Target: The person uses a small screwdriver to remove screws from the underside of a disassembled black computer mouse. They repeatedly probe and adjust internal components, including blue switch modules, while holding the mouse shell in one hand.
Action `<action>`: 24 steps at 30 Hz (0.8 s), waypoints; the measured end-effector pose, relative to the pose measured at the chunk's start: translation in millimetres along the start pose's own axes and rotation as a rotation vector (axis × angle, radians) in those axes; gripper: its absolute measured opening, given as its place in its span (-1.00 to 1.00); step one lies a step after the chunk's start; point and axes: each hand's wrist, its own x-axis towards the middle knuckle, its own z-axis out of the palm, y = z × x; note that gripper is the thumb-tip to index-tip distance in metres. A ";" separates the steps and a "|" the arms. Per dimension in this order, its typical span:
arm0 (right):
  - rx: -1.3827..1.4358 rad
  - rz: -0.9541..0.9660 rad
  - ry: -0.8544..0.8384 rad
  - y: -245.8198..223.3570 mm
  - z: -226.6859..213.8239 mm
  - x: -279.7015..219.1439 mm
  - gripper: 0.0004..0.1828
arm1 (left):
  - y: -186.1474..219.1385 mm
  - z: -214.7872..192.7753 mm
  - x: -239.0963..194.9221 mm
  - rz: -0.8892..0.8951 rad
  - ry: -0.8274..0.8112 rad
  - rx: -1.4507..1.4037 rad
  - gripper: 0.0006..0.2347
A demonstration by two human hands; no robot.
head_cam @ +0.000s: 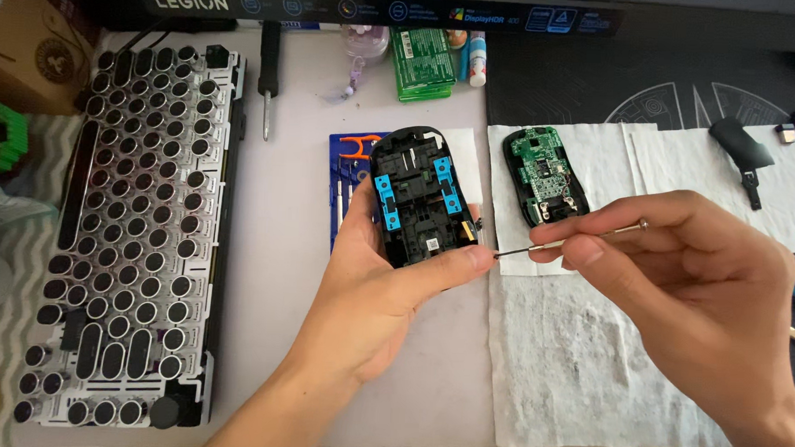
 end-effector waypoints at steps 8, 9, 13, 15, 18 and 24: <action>-0.025 -0.015 -0.013 -0.8 0.3 -0.1 -0.88 | -0.1 -0.9 -0.2 0.003 -0.006 -0.011 -0.24; -0.018 -0.009 -0.010 -0.5 0.6 -0.2 -0.88 | -0.3 -0.9 0.0 0.001 -0.004 -0.018 -0.24; 0.014 -0.004 -0.005 0.4 1.9 -0.6 -0.88 | -4.7 -4.0 1.6 0.032 -0.028 -0.027 -0.25; 0.007 -0.011 -0.007 0.3 1.7 -0.5 -0.88 | -3.6 -3.4 1.3 0.023 -0.023 -0.026 -0.25; 0.007 -0.020 -0.014 1.2 1.4 -0.8 -0.88 | -1.5 -3.2 -0.3 0.018 -0.027 -0.013 -0.24; -0.029 -0.042 -0.027 -2.8 0.8 0.8 -0.87 | -4.7 -5.3 1.7 0.035 -0.051 -0.013 -0.23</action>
